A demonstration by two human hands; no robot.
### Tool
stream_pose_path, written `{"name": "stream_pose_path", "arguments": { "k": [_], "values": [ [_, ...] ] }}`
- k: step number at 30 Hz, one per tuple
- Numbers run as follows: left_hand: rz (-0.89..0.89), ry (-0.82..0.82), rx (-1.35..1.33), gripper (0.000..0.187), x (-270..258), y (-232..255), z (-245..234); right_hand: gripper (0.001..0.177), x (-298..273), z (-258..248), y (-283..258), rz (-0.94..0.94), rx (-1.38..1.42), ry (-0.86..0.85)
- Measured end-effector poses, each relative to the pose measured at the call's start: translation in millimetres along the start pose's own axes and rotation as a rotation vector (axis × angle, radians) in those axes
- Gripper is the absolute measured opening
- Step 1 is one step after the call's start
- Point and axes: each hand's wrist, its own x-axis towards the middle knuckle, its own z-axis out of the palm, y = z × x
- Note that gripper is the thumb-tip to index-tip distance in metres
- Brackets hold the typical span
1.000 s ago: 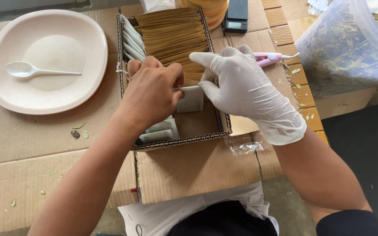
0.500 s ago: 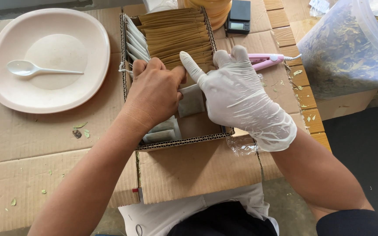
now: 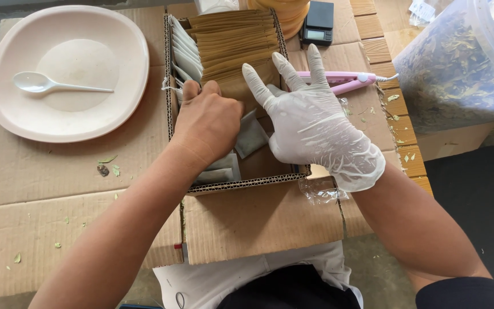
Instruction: The person places small white tea bags into brown paper envelopes by hand and then seals the top of each envelope using a small pink handheld heat sealer before arranging the envelopes in a cardboard box.
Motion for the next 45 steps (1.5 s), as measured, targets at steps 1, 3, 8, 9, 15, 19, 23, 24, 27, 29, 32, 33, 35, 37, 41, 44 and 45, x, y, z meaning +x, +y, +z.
{"name": "stream_pose_path", "arguments": {
  "k": [1, 3, 8, 9, 15, 19, 23, 24, 27, 29, 32, 33, 35, 37, 41, 44, 45],
  "values": [
    [0.002, 0.000, -0.001, 0.034, 1.1, 1.5, -0.5, 0.103, -0.2, 0.4, -0.1, 0.002, 0.000, -0.002],
    [-0.045, -0.038, 0.033, 0.035, 3.0, 2.8, -2.6, 0.104, 1.2, 0.3, -0.4, 0.011, -0.004, -0.010],
    [-0.010, 0.033, -0.192, 0.034, -11.6, 2.3, -14.2, 0.088, -6.0, 2.9, 6.1, -0.011, -0.008, 0.156],
    [-0.033, 0.042, -0.357, 0.035, -16.1, 1.8, -20.2, 0.080, -7.6, 2.8, 7.2, -0.016, -0.019, 0.278],
    [0.006, 0.108, -0.333, 0.017, -14.2, -2.0, -23.5, 0.068, -4.3, 6.3, 18.8, -0.070, 0.007, 0.426],
    [-0.008, 0.234, -0.473, 0.019, -12.2, -3.5, -20.6, 0.064, 0.0, 6.7, 17.9, -0.064, 0.118, 0.458],
    [0.003, 0.439, -0.475, 0.010, -11.5, -6.3, -14.7, 0.062, 4.0, 8.4, 18.1, -0.064, 0.116, 0.509],
    [0.012, 0.529, -0.439, 0.008, -10.6, -6.9, -12.0, 0.063, 4.6, 9.9, 18.4, -0.037, 0.123, 0.492],
    [-0.008, 0.491, -0.425, 0.007, -10.0, -7.5, -11.4, 0.059, 10.1, 24.8, 23.6, -0.052, 0.118, 0.543],
    [-0.028, 0.430, -0.457, 0.005, -14.2, -5.0, -17.4, 0.061, 8.4, 21.7, 22.4, -0.055, 0.148, 0.534],
    [-0.041, 0.341, -0.488, 0.007, -17.7, -4.8, -22.7, 0.060, 6.1, 17.6, 21.2, -0.046, 0.200, 0.503],
    [-0.036, 0.317, -0.486, 0.009, -18.1, -5.4, -24.5, 0.057, 5.7, 15.7, 21.4, -0.038, 0.221, 0.482],
    [-0.019, 0.334, -0.487, 0.011, -16.9, -4.8, -23.6, 0.058, 5.1, 14.9, 21.0, -0.042, 0.242, 0.454],
    [-0.005, 0.351, -0.487, 0.015, -16.8, -5.7, -23.5, 0.060, 6.2, 14.6, 21.3, -0.049, 0.265, 0.426],
    [0.038, 0.424, -0.402, 0.015, -15.7, -5.5, -17.4, 0.068, 6.4, 17.4, 22.4, -0.036, 0.191, 0.396],
    [0.038, 0.489, -0.343, 0.019, -13.5, -8.3, -15.2, 0.067, 6.3, 15.3, 21.6, -0.041, 0.131, 0.436],
    [0.037, 0.522, -0.342, 0.022, -14.0, -9.1, -14.3, 0.066, 5.4, 14.9, 20.2, -0.040, 0.109, 0.474]
  ]
}}
